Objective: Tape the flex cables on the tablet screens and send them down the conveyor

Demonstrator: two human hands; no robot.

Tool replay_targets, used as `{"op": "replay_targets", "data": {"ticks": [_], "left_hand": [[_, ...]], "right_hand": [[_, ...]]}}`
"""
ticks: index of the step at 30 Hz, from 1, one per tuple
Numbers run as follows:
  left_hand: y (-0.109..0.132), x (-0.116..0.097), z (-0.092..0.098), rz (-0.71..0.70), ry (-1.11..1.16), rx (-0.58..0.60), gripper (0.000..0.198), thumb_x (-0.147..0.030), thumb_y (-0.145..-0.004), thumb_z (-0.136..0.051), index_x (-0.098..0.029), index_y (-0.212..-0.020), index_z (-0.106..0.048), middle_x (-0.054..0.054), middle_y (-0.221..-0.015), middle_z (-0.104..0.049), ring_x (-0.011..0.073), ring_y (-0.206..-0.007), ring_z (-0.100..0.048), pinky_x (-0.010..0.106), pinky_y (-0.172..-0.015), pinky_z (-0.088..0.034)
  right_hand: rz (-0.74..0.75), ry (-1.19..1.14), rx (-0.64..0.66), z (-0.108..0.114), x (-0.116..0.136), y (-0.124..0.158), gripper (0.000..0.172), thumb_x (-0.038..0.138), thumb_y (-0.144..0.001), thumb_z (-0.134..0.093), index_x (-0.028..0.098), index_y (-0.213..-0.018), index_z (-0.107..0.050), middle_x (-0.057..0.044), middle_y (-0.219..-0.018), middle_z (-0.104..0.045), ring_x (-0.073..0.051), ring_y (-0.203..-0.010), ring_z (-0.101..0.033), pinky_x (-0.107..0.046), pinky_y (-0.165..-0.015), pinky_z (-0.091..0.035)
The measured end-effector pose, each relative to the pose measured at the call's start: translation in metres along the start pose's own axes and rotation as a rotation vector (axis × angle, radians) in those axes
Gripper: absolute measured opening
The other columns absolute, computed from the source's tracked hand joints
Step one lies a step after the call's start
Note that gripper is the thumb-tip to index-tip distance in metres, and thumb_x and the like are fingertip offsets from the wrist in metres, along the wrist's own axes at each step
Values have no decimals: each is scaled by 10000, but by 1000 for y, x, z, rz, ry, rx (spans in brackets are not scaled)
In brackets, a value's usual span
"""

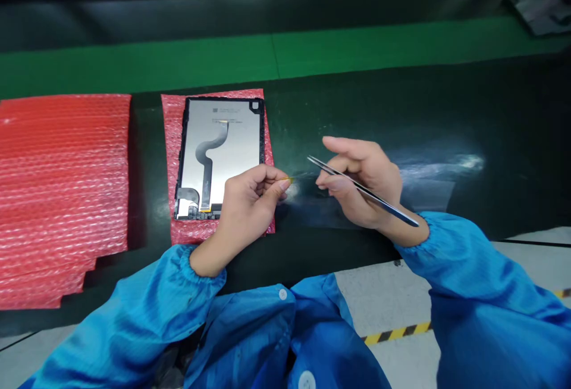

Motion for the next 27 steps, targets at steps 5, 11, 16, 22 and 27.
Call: {"op": "replay_targets", "data": {"ticks": [5, 11, 16, 22, 27], "left_hand": [[0, -2, -1, -32, -7, 13, 175, -317, -965, -760, -160, -889, -738, 30, -760, -702, 141, -645, -642, 225, -616, -519], [1, -5, -1, -54, -31, 21, 166, -291, -974, -745, -160, -873, -735, 26, -765, -699, 136, -633, -633, 220, -582, -489], [1, -5, -1, -68, -49, 24, 154, -279, -980, -740, -160, -884, -739, 26, -769, -702, 139, -647, -641, 215, -577, -477], [1, -5, -1, -75, -59, 20, 162, -290, -975, -743, -155, -884, -742, 25, -766, -699, 139, -646, -637, 217, -582, -472], [1, -6, -1, -61, -60, 27, 168, -297, -968, -741, -158, -875, -738, 27, -763, -698, 144, -643, -637, 221, -559, -452]], "right_hand": [[-55, -33, 36, -4, 0, -7, 199, 419, -979, -856, 246, -1065, -808, -36, -922, -780, -195, -764, -744, -307, -703, -648], [-14, -98, 46, -5, -3, -16, 134, 385, -954, -876, 259, -961, -834, -59, -967, -785, -235, -845, -758, -377, -753, -670], [-58, -128, 52, -9, -7, -13, 156, 370, -962, -869, 227, -942, -812, -56, -923, -781, -209, -799, -746, -336, -711, -635], [-133, -127, 61, -10, -10, -12, 268, 454, -939, -888, 203, -905, -798, -63, -872, -766, -201, -754, -727, -313, -672, -605], [-194, -166, 64, -12, -12, -11, 306, 490, -913, -906, 203, -896, -801, -75, -884, -769, -205, -771, -725, -321, -706, -603]]}}
Point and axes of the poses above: each hand's wrist, its own y-axis away from the middle knuckle, its own z-axis out of the back of the hand, x = y × z, the point moved 6 cm from there along -y, towards the middle knuckle
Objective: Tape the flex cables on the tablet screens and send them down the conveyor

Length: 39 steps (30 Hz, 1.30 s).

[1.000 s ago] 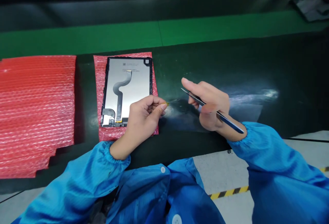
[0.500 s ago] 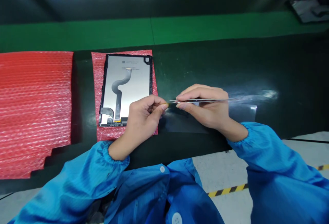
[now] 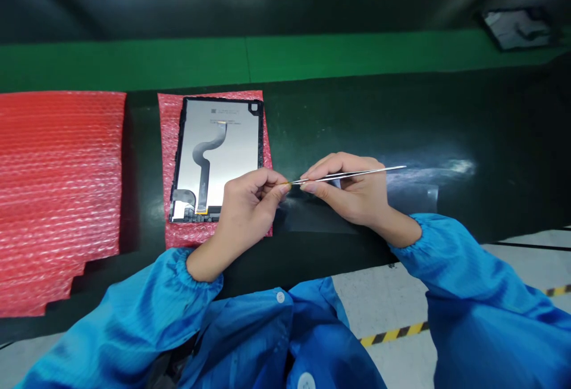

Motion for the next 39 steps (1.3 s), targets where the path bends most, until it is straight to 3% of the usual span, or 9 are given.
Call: {"op": "replay_targets", "data": {"ticks": [24, 39], "left_hand": [[0, -2, 0, -17, -29, 17, 155, -273, -989, -719, -161, -883, -742, 21, -776, -700, 146, -653, -639, 239, -572, -444], [1, 1, 0, -28, -65, 15, 152, -277, -991, -725, -167, -888, -750, 21, -783, -699, 147, -669, -642, 237, -592, -472]], "right_hand": [[24, -68, -1, -2, -1, 1, 217, 404, -917, -913, 213, -909, -811, -72, -908, -783, -207, -782, -742, -321, -694, -598], [-89, -127, 5, -5, -8, -1, 379, 514, -840, -964, 177, -884, -796, -79, -867, -769, -195, -744, -725, -296, -653, -594]]}}
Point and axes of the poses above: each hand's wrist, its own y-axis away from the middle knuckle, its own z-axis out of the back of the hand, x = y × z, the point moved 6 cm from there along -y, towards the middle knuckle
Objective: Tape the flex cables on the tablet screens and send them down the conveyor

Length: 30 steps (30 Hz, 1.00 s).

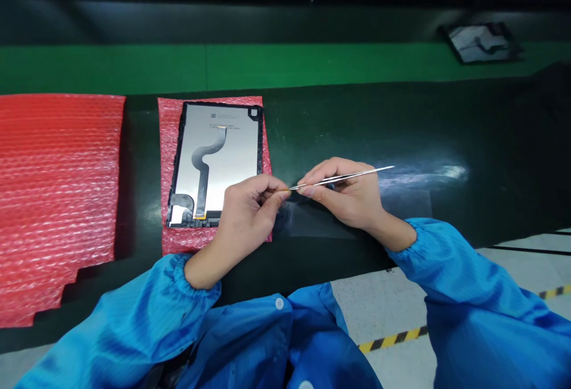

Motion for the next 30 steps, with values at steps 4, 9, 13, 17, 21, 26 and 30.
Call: {"op": "replay_targets", "data": {"ticks": [4, 9, 13, 17, 21, 26, 30], "left_hand": [[0, -1, 0, 17, 4, 1, 153, -287, -983, -728, -170, -887, -751, 23, -777, -697, 151, -676, -645, 241, -606, -485], [0, -1, 0, 23, 13, -2, 150, -289, -979, -733, -173, -883, -742, 25, -770, -694, 151, -659, -634, 248, -596, -480], [1, -1, 0, 22, 25, -7, 136, -280, -975, -735, -172, -892, -742, 24, -779, -699, 150, -664, -642, 244, -585, -463], [1, 1, 0, 29, 31, -7, 128, -281, -974, -741, -172, -908, -752, 28, -805, -711, 153, -692, -657, 244, -605, -471], [1, 0, -1, 36, 58, 2, 135, -280, -966, -746, -164, -899, -752, 25, -779, -705, 149, -678, -654, 239, -599, -468], [0, 0, -1, 49, 81, 1, 139, -286, -958, -752, -162, -895, -753, 29, -780, -709, 151, -681, -662, 234, -595, -476], [0, 2, -2, 58, 116, 7, 145, -303, -943, -776, -161, -973, -767, 38, -814, -726, 160, -716, -684, 238, -631, -521]], "right_hand": [[-11, -41, -2, 0, -4, 1, 364, 491, -829, -975, 178, -888, -800, -79, -878, -774, -198, -746, -730, -300, -654, -602], [-89, -78, -13, -1, -10, 0, 383, 495, -810, -983, 170, -874, -791, -79, -863, -773, -190, -704, -717, -293, -606, -597], [-122, -120, -9, -2, -12, -1, 423, 513, -778, -998, 159, -855, -779, -79, -844, -768, -178, -669, -701, -281, -575, -582], [-109, -129, -3, -2, -12, -1, 406, 491, -783, -1000, 157, -864, -784, -79, -845, -767, -171, -657, -693, -273, -563, -566], [-110, -122, 10, -2, -13, 0, 408, 490, -785, -1000, 157, -872, -782, -77, -846, -762, -166, -653, -682, -273, -563, -562], [-104, -118, -14, -2, -13, 1, 418, 504, -790, -995, 158, -873, -776, -76, -848, -757, -166, -653, -681, -284, -575, -575], [-93, -122, -19, 0, -12, 1, 427, 519, -790, -990, 163, -868, -769, -72, -843, -753, -178, -670, -695, -293, -578, -580]]}}
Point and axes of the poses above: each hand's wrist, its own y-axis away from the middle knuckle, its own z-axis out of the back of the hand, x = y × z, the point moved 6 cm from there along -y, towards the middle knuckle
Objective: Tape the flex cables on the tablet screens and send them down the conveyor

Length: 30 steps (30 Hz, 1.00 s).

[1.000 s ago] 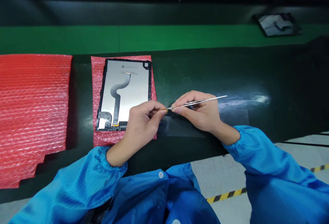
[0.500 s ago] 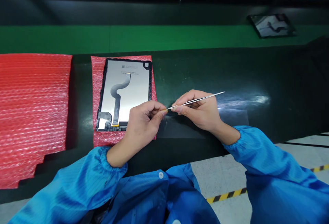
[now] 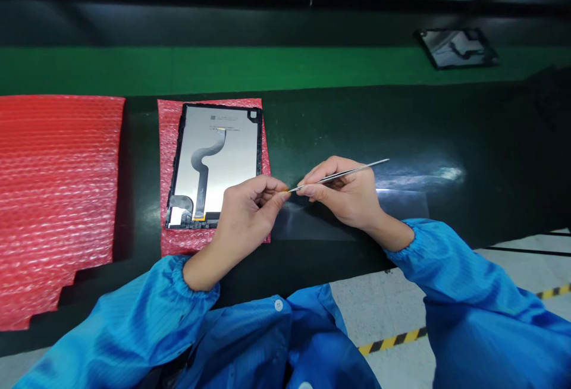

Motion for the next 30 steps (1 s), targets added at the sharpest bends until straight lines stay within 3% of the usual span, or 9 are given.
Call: {"op": "replay_targets", "data": {"ticks": [3, 9, 30], "left_hand": [[0, 1, 0, -5, 30, 0, 182, -295, -928, -788, -161, -1050, -768, 37, -829, -732, 160, -733, -696, 242, -674, -556], [-1, 0, 0, 6, 26, -10, 171, -328, -939, -783, -158, -949, -769, 41, -813, -733, 152, -710, -688, 226, -646, -545], [-2, 0, -1, 21, 35, 1, 181, -336, -933, -794, -157, -951, -772, 36, -797, -730, 142, -693, -678, 216, -639, -540]], "right_hand": [[45, 27, -23, 3, 4, -1, 415, 517, -798, -985, 172, -851, -761, -68, -838, -749, -180, -682, -695, -294, -587, -575], [110, 114, 10, 2, 10, -3, 405, 537, -813, -973, 193, -873, -768, -75, -883, -766, -204, -783, -725, -333, -712, -615], [119, 137, 24, 4, 6, -4, 391, 527, -824, -969, 185, -864, -784, -72, -847, -755, -199, -749, -706, -325, -691, -593]]}}
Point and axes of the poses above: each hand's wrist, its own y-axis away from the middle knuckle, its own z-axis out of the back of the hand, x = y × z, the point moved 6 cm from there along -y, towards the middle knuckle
